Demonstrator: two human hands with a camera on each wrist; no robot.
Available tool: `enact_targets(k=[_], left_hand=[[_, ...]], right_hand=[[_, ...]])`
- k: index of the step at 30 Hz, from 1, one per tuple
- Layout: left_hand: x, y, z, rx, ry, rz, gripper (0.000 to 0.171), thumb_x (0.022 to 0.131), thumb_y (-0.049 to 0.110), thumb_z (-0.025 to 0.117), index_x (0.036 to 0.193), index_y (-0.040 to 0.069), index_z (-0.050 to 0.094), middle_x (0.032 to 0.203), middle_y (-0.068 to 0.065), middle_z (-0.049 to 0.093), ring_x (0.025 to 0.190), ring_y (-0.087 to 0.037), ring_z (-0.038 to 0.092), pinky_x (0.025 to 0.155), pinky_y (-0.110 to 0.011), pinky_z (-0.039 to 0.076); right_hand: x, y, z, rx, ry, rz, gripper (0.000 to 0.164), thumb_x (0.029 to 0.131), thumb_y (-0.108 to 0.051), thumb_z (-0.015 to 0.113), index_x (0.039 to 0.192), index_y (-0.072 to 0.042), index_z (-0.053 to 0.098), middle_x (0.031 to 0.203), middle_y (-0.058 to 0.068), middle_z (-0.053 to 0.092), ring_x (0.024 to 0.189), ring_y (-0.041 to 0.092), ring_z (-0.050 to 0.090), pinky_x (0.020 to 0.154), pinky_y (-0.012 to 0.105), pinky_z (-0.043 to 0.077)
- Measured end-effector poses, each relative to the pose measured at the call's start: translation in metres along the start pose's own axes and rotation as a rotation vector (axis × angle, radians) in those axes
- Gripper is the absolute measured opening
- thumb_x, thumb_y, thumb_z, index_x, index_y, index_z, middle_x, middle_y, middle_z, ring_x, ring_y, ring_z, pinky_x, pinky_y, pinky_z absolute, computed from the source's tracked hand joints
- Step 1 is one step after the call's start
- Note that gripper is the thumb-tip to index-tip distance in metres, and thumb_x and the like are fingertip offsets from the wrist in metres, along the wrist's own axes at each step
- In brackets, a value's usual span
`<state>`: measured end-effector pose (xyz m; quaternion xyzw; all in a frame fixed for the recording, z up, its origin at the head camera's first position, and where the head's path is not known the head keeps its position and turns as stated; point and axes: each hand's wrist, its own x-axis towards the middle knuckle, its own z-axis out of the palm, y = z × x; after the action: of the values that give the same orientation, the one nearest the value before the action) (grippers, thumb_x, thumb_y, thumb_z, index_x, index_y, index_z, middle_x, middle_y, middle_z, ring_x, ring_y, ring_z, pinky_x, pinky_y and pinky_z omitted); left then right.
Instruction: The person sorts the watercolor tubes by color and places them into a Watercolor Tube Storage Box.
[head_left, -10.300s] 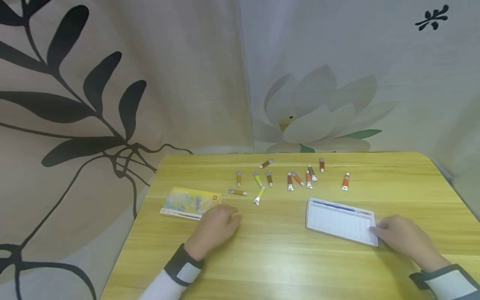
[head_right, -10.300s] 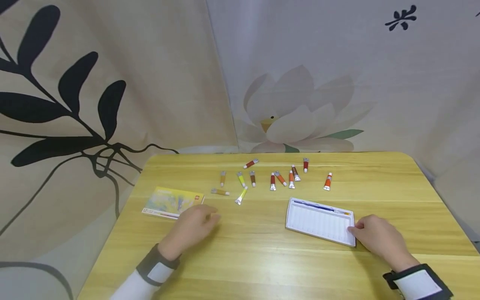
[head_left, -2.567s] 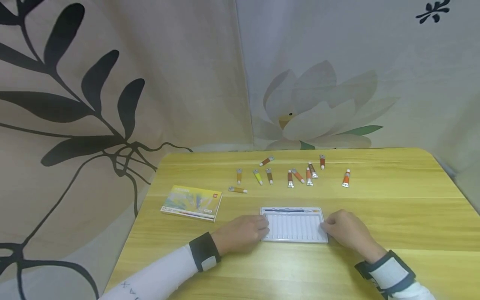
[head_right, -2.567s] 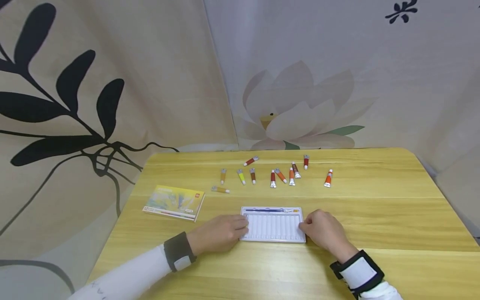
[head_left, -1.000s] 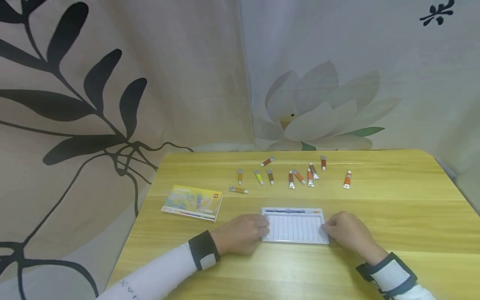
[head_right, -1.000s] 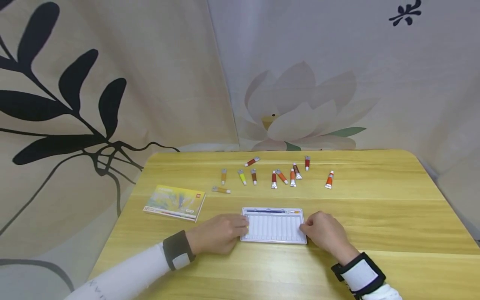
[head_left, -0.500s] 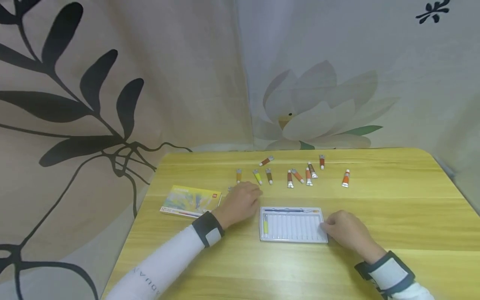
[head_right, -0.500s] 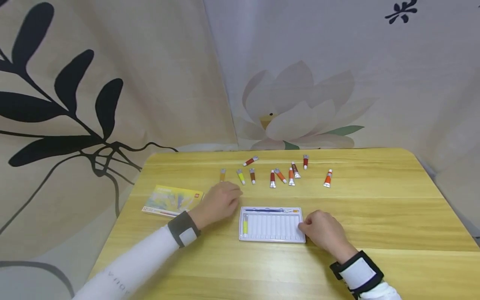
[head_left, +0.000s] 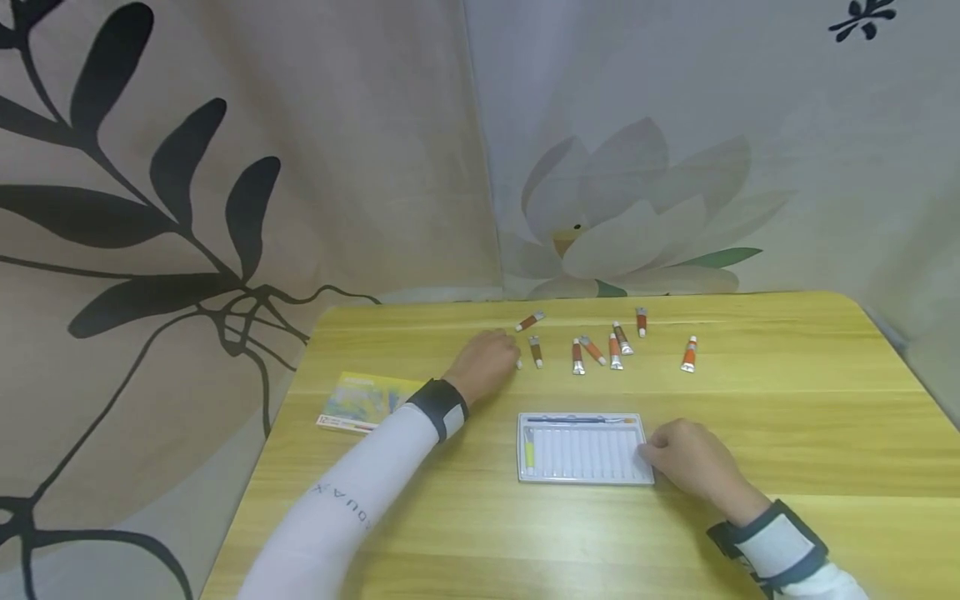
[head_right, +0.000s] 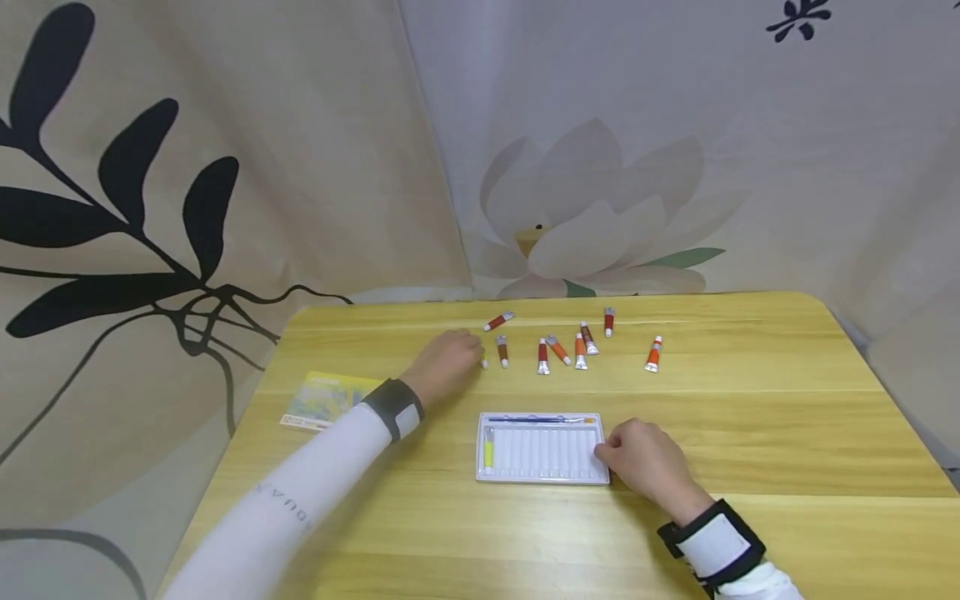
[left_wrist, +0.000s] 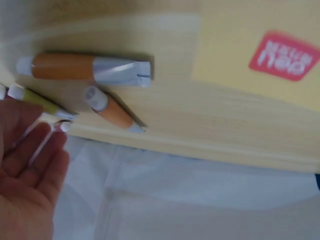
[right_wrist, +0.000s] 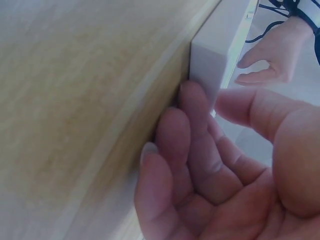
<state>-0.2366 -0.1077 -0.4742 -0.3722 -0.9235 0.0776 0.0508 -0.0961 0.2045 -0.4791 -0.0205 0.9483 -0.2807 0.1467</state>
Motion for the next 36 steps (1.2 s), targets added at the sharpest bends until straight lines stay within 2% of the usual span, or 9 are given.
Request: enact_targets(k=[5, 9, 12, 15, 19, 24, 27, 30, 36], left_hand=[[0.007, -0.001, 0.001, 0.028, -0.066, 0.035, 0.017, 0.093, -0.003, 0.071, 0.097, 0.011, 0.080, 0.097, -0.005, 0.074, 0.089, -0.020, 0.067, 0.082, -0.032, 0.058], [0.008, -0.001, 0.004, 0.073, -0.071, 0.078, 0.017, 0.094, -0.003, 0.071, 0.095, 0.010, 0.081, 0.093, -0.004, 0.074, 0.085, -0.019, 0.069, 0.077, -0.030, 0.059], [0.008, -0.001, 0.007, 0.086, -0.065, 0.097, 0.015, 0.094, -0.002, 0.072, 0.097, 0.010, 0.080, 0.093, -0.003, 0.075, 0.086, -0.018, 0.069, 0.078, -0.029, 0.059], [0.008, -0.003, 0.010, 0.028, -0.058, 0.075, 0.014, 0.093, -0.001, 0.073, 0.099, 0.010, 0.080, 0.096, -0.004, 0.075, 0.090, -0.018, 0.070, 0.082, -0.029, 0.059], [0.006, -0.005, 0.012, -0.100, -0.050, 0.035, 0.011, 0.096, 0.002, 0.071, 0.101, 0.008, 0.079, 0.099, -0.005, 0.074, 0.092, -0.019, 0.070, 0.084, -0.029, 0.059], [0.003, -0.006, 0.008, -0.231, -0.028, 0.020, 0.010, 0.099, 0.004, 0.067, 0.098, 0.006, 0.077, 0.093, -0.006, 0.072, 0.087, -0.020, 0.067, 0.079, -0.030, 0.059], [-0.003, -0.005, -0.002, -0.282, -0.001, 0.033, 0.008, 0.096, 0.000, 0.068, 0.096, 0.005, 0.075, 0.091, -0.006, 0.070, 0.086, -0.019, 0.066, 0.077, -0.030, 0.058], [-0.012, -0.002, -0.014, -0.309, 0.052, 0.065, 0.010, 0.092, -0.003, 0.072, 0.098, 0.005, 0.075, 0.095, -0.006, 0.072, 0.090, -0.020, 0.067, 0.081, -0.030, 0.058], [-0.035, 0.009, -0.020, -0.318, 0.193, 0.193, 0.017, 0.091, -0.002, 0.075, 0.105, 0.007, 0.077, 0.103, -0.003, 0.076, 0.099, -0.018, 0.070, 0.093, -0.029, 0.055]], right_hand=[[0.000, 0.000, -0.001, 0.005, 0.011, -0.006, 0.042, 0.094, -0.020, 0.071, 0.057, -0.014, 0.052, 0.052, -0.004, 0.043, 0.049, 0.012, 0.042, 0.047, 0.023, 0.032], [-0.001, 0.000, 0.000, 0.007, 0.013, -0.003, 0.044, 0.094, -0.020, 0.071, 0.056, -0.015, 0.050, 0.052, -0.005, 0.043, 0.048, 0.011, 0.042, 0.047, 0.022, 0.032], [0.000, 0.000, 0.000, 0.005, 0.014, -0.001, 0.044, 0.094, -0.020, 0.072, 0.056, -0.015, 0.050, 0.052, -0.004, 0.043, 0.048, 0.011, 0.042, 0.047, 0.022, 0.033], [0.000, 0.000, 0.001, 0.003, 0.012, 0.001, 0.044, 0.094, -0.020, 0.072, 0.057, -0.014, 0.050, 0.052, -0.004, 0.044, 0.048, 0.011, 0.042, 0.047, 0.022, 0.032], [0.000, 0.001, 0.001, 0.005, 0.002, 0.009, 0.041, 0.095, -0.020, 0.072, 0.058, -0.014, 0.054, 0.053, -0.003, 0.045, 0.049, 0.012, 0.043, 0.047, 0.023, 0.032], [0.001, 0.001, 0.001, -0.001, -0.001, 0.010, 0.039, 0.095, -0.020, 0.072, 0.059, -0.014, 0.058, 0.054, -0.003, 0.046, 0.049, 0.013, 0.044, 0.048, 0.023, 0.033], [0.001, 0.001, 0.001, -0.004, -0.003, 0.008, 0.038, 0.095, -0.021, 0.072, 0.060, -0.014, 0.059, 0.054, -0.002, 0.046, 0.049, 0.013, 0.044, 0.048, 0.024, 0.033], [0.002, 0.001, 0.000, 0.001, -0.005, 0.004, 0.035, 0.095, -0.021, 0.071, 0.062, -0.014, 0.062, 0.055, -0.002, 0.047, 0.050, 0.013, 0.045, 0.048, 0.024, 0.034], [0.001, 0.001, 0.000, 0.012, -0.011, 0.013, 0.036, 0.096, -0.021, 0.071, 0.062, -0.013, 0.061, 0.054, -0.002, 0.046, 0.050, 0.013, 0.044, 0.048, 0.024, 0.034]])
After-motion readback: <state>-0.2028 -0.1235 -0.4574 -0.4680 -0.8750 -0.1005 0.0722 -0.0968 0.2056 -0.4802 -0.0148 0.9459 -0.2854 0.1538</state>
